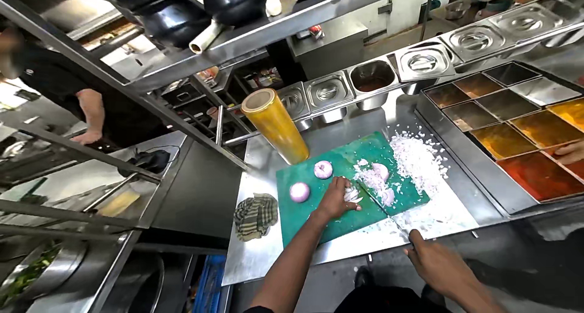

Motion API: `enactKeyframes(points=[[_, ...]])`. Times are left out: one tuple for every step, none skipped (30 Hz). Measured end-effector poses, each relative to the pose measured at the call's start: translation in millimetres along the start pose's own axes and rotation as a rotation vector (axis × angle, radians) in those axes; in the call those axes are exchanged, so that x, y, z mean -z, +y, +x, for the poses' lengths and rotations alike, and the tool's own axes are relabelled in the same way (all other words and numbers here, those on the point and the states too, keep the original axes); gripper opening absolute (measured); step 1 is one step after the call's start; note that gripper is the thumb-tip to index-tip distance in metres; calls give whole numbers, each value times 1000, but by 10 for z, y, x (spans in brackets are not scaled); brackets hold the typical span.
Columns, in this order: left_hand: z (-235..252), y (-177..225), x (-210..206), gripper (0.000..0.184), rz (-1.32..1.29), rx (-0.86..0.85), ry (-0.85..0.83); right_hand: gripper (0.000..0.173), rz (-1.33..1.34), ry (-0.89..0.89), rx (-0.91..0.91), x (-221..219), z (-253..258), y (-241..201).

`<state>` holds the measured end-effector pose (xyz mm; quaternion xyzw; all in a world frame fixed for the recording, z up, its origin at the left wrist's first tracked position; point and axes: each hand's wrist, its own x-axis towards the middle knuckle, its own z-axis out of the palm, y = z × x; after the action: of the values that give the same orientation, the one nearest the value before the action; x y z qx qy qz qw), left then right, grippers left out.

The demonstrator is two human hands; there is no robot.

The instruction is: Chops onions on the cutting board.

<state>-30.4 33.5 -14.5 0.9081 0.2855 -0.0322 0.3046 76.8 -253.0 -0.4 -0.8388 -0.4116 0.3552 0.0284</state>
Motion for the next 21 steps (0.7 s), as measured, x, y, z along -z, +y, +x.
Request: enactKeyframes(points=[[0, -17, 11, 73, -15, -8, 10, 45, -9, 2, 6, -6, 11, -2], [-3, -25, 19, 69, -25, -14, 24, 45, -11, 5, 8, -17, 20, -10], [-10, -29, 22, 66, -30, -17, 38, 46, -6, 8, 3, -29, 21, -22], [-17, -27, 24, 63, -33, -20, 51, 47, 2, 17, -6, -43, 21, -31], [-17, -19, 30, 57, -36, -21, 61, 47, 7, 28, -16, -56, 25, -35], [-18, -5, 34, 49, -42, -15, 66, 47, 10, 33, -23, -68, 24, -44], [-23, 9, 27, 40, -52, 0, 70, 47, 12, 34, -20, -85, 17, -62], [-32, 19, 10, 32, -59, 19, 82, 46, 10, 35, -11, -109, 9, -81], [-38, 29, -5, 27, -65, 39, 95, 46, 7, 32, -6, -126, 5, -103], [-45, 44, -10, 25, -65, 56, 106, 45, 3, 31, -8, -133, 3, -125], [-54, 63, -1, 24, -61, 72, 107, 45, 1, 35, -14, -140, 1, -137], [-60, 81, 24, 24, -55, 81, 100, 46, 0, 37, -21, -141, 1, -141], [-58, 88, 58, 27, -48, 78, 87, 46, 1, 38, -27, -138, 1, -137], [-45, 80, 95, 33, -42, 61, 76, 46, 3, 42, -29, -141, 5, -128], [-23, 64, 130, 38, -36, 37, 61, 46, 4, 44, -28, -144, 8, -122], [3, 46, 162, 39, -30, 11, 39, 46, 3, 46, -23, -149, 5, -122], [32, 32, 189, 36, -19, -11, 5, 46, -3, 45, -15, -156, 2, -124], [57, 25, 202, 31, -2, -28, -29, 46, -11, 48, -5, -169, 0, -126], [75, 31, 209, 26, 13, -34, -59, 46, -19, 49, 4, -181, -2, -128], [87, 42, 216, 24, 20, -28, -83, 46, -27, 47, 6, -188, -3, -130], [96, 57, 225, 22, 21, -15, -97, 46, -34, 49, 4, -195, 0, -130]])
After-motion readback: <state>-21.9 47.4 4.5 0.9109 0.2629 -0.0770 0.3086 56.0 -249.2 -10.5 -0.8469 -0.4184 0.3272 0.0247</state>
